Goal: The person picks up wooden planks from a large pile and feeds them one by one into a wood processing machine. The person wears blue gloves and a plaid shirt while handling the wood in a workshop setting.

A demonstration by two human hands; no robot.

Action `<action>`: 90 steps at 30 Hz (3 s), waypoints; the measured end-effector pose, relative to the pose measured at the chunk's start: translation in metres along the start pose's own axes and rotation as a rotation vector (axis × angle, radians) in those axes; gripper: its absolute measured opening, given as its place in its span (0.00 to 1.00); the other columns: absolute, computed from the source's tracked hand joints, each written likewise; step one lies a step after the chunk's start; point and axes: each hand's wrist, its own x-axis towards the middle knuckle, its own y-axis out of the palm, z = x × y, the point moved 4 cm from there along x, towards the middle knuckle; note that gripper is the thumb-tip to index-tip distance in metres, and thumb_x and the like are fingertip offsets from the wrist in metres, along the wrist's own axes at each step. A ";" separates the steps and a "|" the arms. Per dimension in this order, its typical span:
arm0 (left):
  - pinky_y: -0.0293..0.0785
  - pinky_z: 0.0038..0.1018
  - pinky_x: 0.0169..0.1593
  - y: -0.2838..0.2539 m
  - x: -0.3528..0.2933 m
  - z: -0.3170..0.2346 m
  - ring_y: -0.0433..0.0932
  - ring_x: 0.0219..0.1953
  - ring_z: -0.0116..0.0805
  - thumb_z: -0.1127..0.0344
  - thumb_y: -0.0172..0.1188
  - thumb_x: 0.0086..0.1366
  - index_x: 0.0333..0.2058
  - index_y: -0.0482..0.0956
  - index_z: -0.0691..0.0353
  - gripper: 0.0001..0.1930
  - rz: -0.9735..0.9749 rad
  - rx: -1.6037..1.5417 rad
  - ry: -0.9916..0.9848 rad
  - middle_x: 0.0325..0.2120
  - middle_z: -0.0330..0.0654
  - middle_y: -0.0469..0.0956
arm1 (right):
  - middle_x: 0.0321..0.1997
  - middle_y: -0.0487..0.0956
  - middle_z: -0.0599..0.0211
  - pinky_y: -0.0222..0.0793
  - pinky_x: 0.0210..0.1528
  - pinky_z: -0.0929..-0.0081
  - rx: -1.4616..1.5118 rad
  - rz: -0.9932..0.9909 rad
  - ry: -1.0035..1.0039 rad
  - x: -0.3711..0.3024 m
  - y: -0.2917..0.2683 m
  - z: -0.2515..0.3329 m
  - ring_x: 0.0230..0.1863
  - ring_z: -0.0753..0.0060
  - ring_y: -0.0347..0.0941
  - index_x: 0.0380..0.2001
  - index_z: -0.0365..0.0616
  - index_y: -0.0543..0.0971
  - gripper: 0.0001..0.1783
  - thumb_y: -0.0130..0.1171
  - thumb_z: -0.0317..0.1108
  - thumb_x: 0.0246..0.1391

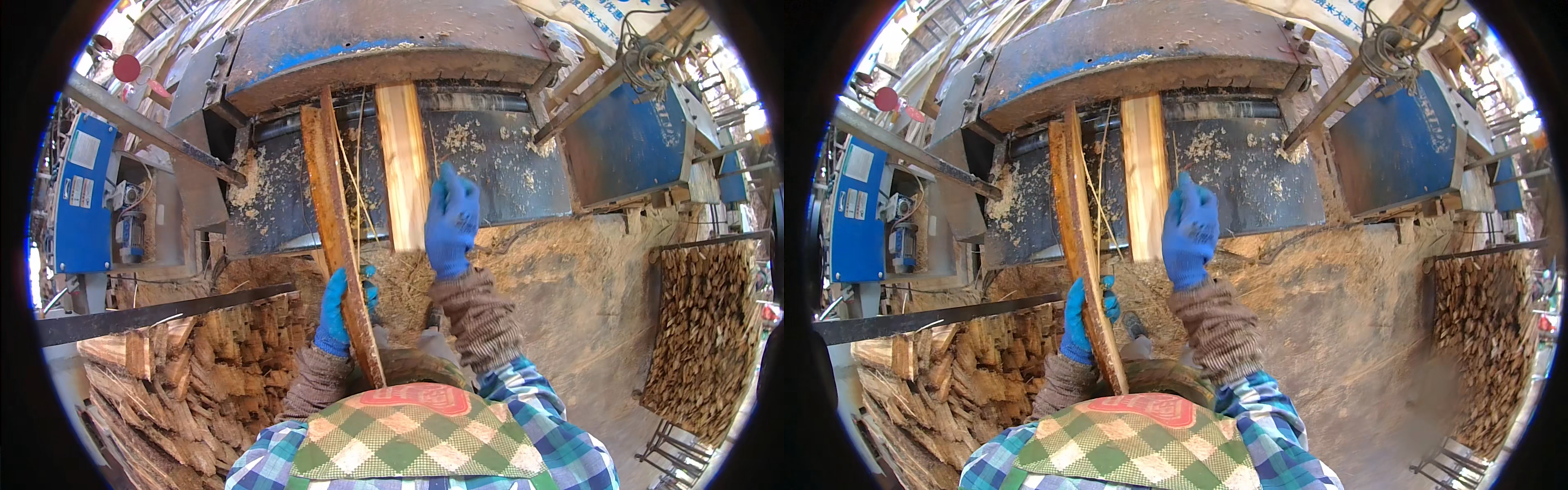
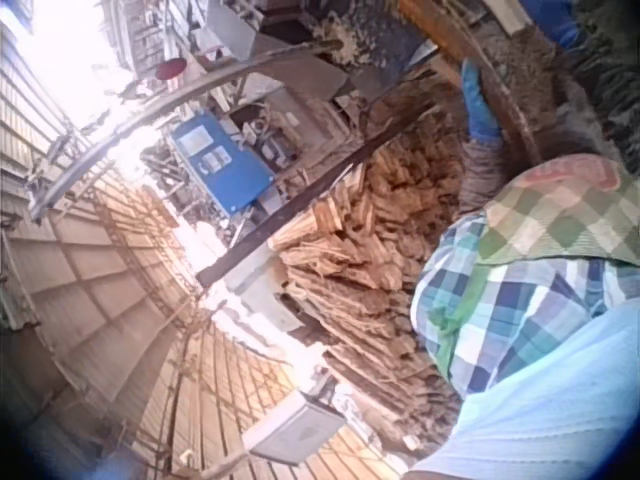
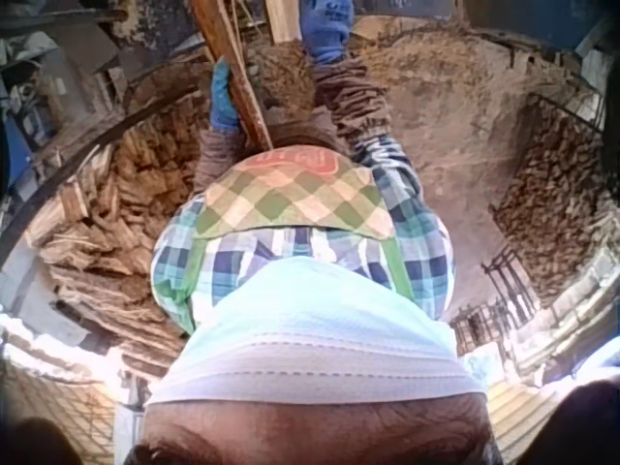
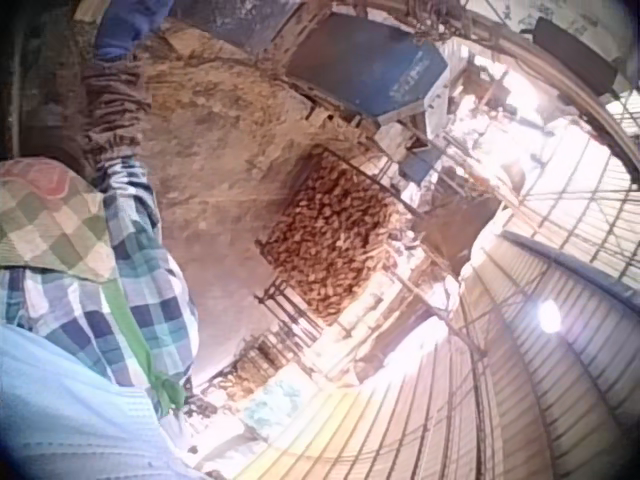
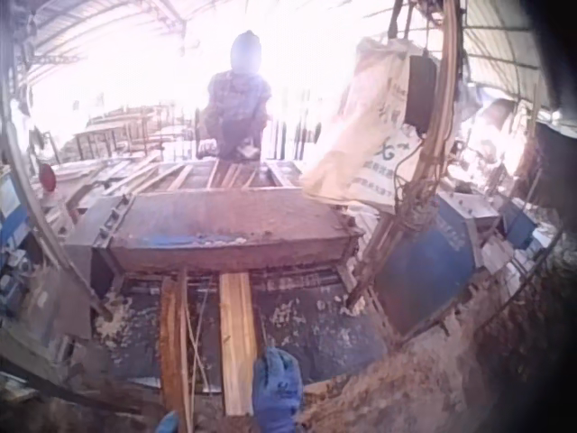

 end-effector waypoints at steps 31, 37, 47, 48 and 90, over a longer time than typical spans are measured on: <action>0.73 0.36 0.62 0.066 -0.007 0.018 0.69 0.62 0.40 0.63 0.63 0.71 0.75 0.51 0.53 0.39 -0.252 0.631 0.434 0.69 0.45 0.61 | 0.68 0.73 0.50 0.71 0.59 0.74 0.551 0.214 0.347 -0.172 -0.137 -0.027 0.62 0.76 0.70 0.68 0.38 0.67 0.32 0.60 0.42 0.68; 0.68 0.38 0.69 0.071 0.002 0.030 0.61 0.70 0.43 0.70 0.62 0.70 0.74 0.51 0.52 0.39 -0.218 0.583 0.348 0.73 0.45 0.53 | 0.72 0.68 0.53 0.64 0.68 0.69 0.585 0.327 0.403 -0.117 -0.156 -0.029 0.72 0.67 0.64 0.70 0.35 0.64 0.33 0.58 0.42 0.69; 0.59 0.41 0.75 0.062 0.000 0.035 0.53 0.74 0.45 0.71 0.59 0.72 0.74 0.50 0.54 0.38 -0.238 0.806 0.501 0.75 0.45 0.49 | 0.56 0.78 0.52 0.78 0.45 0.62 0.133 0.168 0.142 -0.072 -0.120 -0.060 0.43 0.57 0.80 0.65 0.44 0.72 0.30 0.62 0.45 0.65; 0.58 0.42 0.75 0.066 -0.002 0.035 0.52 0.74 0.45 0.70 0.59 0.72 0.74 0.50 0.54 0.37 -0.241 0.878 0.537 0.75 0.44 0.49 | 0.54 0.78 0.54 0.77 0.44 0.62 0.032 0.140 0.093 -0.057 -0.116 -0.055 0.41 0.55 0.79 0.64 0.43 0.73 0.29 0.63 0.45 0.65; 0.73 0.47 0.64 -0.050 -0.414 0.275 0.72 0.63 0.52 0.45 0.57 0.72 0.71 0.58 0.57 0.37 -0.955 -0.221 1.094 0.67 0.54 0.66 | 0.73 0.63 0.47 0.60 0.71 0.56 0.642 0.802 -1.632 -0.344 -0.094 0.305 0.72 0.48 0.61 0.73 0.41 0.58 0.49 0.71 0.44 0.54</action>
